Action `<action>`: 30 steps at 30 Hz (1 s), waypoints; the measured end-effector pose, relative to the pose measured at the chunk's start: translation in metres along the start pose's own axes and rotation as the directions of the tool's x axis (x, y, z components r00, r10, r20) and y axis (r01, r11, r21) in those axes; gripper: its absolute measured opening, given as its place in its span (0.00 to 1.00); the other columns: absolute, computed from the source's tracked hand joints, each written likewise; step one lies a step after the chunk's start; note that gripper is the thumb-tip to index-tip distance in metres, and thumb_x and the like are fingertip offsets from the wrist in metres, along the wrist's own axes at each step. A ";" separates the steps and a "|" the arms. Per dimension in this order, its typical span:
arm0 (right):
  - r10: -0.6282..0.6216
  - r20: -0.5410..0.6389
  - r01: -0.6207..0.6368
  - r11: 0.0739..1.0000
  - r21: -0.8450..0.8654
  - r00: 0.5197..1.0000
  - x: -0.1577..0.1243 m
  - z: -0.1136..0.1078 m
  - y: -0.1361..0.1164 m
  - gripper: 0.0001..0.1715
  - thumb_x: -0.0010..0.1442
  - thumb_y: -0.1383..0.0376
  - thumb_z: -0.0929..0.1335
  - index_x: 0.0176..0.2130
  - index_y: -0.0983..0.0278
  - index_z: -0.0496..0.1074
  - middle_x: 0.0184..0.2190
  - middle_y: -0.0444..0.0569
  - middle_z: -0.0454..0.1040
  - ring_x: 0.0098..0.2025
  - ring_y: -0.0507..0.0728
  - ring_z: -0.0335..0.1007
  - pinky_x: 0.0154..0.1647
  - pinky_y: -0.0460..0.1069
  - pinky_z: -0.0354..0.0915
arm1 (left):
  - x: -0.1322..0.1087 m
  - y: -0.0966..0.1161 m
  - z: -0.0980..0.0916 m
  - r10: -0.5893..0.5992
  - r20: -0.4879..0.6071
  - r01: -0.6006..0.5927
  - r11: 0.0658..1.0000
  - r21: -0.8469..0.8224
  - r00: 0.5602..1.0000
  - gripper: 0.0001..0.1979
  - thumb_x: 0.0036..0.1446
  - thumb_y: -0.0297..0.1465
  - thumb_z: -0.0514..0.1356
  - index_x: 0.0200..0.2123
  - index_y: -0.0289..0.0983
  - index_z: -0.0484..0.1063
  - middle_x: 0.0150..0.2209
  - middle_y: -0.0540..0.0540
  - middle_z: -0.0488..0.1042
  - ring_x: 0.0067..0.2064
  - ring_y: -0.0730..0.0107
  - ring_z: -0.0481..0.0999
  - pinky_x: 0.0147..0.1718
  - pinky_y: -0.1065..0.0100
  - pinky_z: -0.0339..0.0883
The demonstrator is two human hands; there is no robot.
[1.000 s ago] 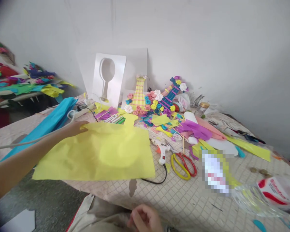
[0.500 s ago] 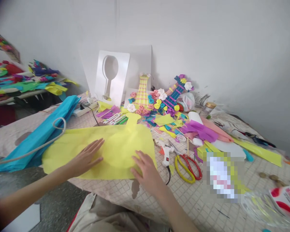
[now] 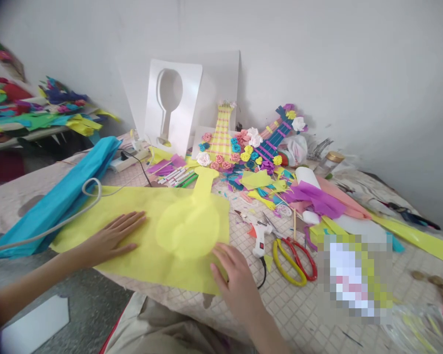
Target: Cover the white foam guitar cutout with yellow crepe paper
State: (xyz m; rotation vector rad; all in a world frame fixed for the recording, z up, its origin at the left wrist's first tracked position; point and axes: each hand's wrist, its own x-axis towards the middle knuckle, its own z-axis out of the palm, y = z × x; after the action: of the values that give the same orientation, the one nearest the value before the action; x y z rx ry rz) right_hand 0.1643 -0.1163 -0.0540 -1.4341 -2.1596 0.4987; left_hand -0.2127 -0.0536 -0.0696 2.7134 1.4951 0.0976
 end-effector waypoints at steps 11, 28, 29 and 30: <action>-0.112 0.060 0.118 0.988 -0.103 0.992 0.056 -0.013 -0.015 0.19 0.60 0.62 0.59 0.49 0.63 0.68 0.53 0.54 0.65 0.55 0.61 0.58 0.56 0.59 0.57 | 0.026 0.025 -0.031 -0.036 0.001 0.036 0.995 -0.094 0.999 0.29 0.60 0.43 0.43 0.62 0.42 0.41 0.64 0.47 0.45 0.63 0.62 0.46 0.60 0.57 0.41; -0.039 0.148 0.088 0.938 -0.335 0.988 0.127 0.042 0.014 0.37 0.60 0.50 0.55 0.62 0.67 0.49 0.64 0.57 0.43 0.64 0.61 0.37 0.62 0.58 0.38 | 0.087 0.061 0.004 -0.042 -0.025 0.039 0.991 -0.126 0.999 0.35 0.58 0.48 0.42 0.63 0.34 0.42 0.64 0.43 0.42 0.64 0.61 0.42 0.60 0.60 0.39; -0.034 0.150 0.085 0.933 -0.350 0.988 0.127 0.043 0.014 0.37 0.60 0.50 0.54 0.62 0.67 0.49 0.64 0.56 0.43 0.64 0.60 0.36 0.62 0.57 0.39 | 0.087 0.061 0.003 -0.042 -0.026 0.038 0.991 -0.130 0.999 0.35 0.58 0.48 0.42 0.63 0.34 0.41 0.64 0.43 0.42 0.64 0.61 0.42 0.60 0.60 0.38; -0.031 0.150 0.084 0.930 -0.359 0.988 0.127 0.043 0.013 0.37 0.60 0.50 0.54 0.62 0.67 0.49 0.64 0.56 0.43 0.64 0.60 0.36 0.62 0.57 0.39 | 0.087 0.061 0.003 -0.040 -0.026 0.036 0.990 -0.134 0.999 0.35 0.58 0.48 0.42 0.63 0.34 0.41 0.64 0.43 0.41 0.64 0.62 0.41 0.60 0.60 0.38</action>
State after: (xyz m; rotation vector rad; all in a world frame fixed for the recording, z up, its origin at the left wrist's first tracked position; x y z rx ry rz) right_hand 0.1080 0.0054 -0.0703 -1.5577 -2.5003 0.1857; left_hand -0.1142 -0.0124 -0.0657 2.5887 1.4895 0.2266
